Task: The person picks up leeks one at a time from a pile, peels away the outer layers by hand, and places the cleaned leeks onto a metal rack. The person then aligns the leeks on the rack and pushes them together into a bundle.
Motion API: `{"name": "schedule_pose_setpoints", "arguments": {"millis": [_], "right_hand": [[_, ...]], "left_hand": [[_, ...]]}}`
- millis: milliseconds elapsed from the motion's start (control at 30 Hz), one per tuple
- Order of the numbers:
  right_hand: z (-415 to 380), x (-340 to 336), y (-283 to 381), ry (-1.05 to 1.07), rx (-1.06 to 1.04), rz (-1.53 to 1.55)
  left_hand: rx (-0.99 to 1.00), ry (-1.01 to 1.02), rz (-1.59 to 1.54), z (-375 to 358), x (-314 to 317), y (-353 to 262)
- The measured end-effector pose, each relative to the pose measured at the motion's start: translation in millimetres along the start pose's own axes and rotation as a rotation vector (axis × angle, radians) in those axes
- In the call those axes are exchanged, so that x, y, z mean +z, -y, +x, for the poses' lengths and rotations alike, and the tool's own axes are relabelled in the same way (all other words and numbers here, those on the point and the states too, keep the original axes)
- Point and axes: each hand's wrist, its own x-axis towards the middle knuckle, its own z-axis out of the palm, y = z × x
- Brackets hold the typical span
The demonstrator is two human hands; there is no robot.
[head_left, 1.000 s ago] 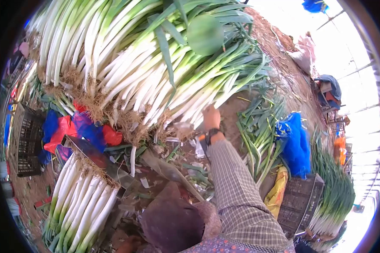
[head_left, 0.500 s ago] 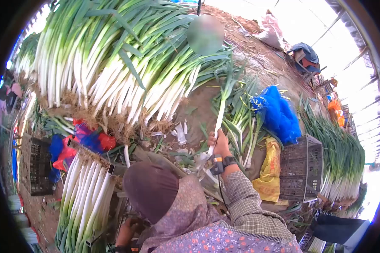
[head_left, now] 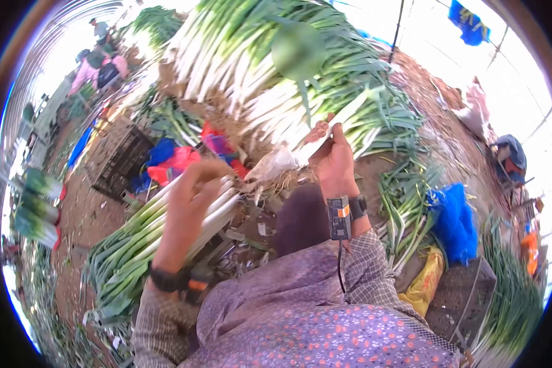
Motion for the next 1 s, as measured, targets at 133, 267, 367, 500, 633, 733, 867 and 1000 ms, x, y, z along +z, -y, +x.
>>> {"name": "schedule_pose_setpoints", "arguments": {"millis": [133,267,367,500,633,733,867,1000], "right_hand": [[-11.3,16.8,-28.1,0.019,0.072,-0.104],[-1.7,6.3,-27.7,-0.031,0.142,-0.008],[15.6,-23.2,-21.2,-0.097,0.105,0.021],[42.2,-87.0,7.8,-0.188,0.162,-0.227],[34.4,-90.5,-5.8,-0.292,0.25,0.096],[10.6,-37.5,-48.9,-0.249,0.215,-0.007],[-25.6,9.4,-131.3,0.073,0.331,-0.165],[-66.4,23.6,-207.6,0.355,0.454,-0.697]], "left_hand": [[-0.059,0.162,0.25,19.1,31.4,-14.7],[0.001,0.341,0.414,-4.3,31.7,1.7],[-0.071,0.565,0.422,-44.9,15.4,11.7],[-0.238,0.505,0.607,-119.0,-21.4,80.1],[-0.573,0.246,0.427,-186.2,-76.8,110.9],[-0.727,0.008,0.203,-233.3,-103.3,108.2],[-0.749,-0.225,0.129,-274.9,-118.0,87.7],[-0.696,-0.354,0.042,-290.3,-117.9,76.3]]}}
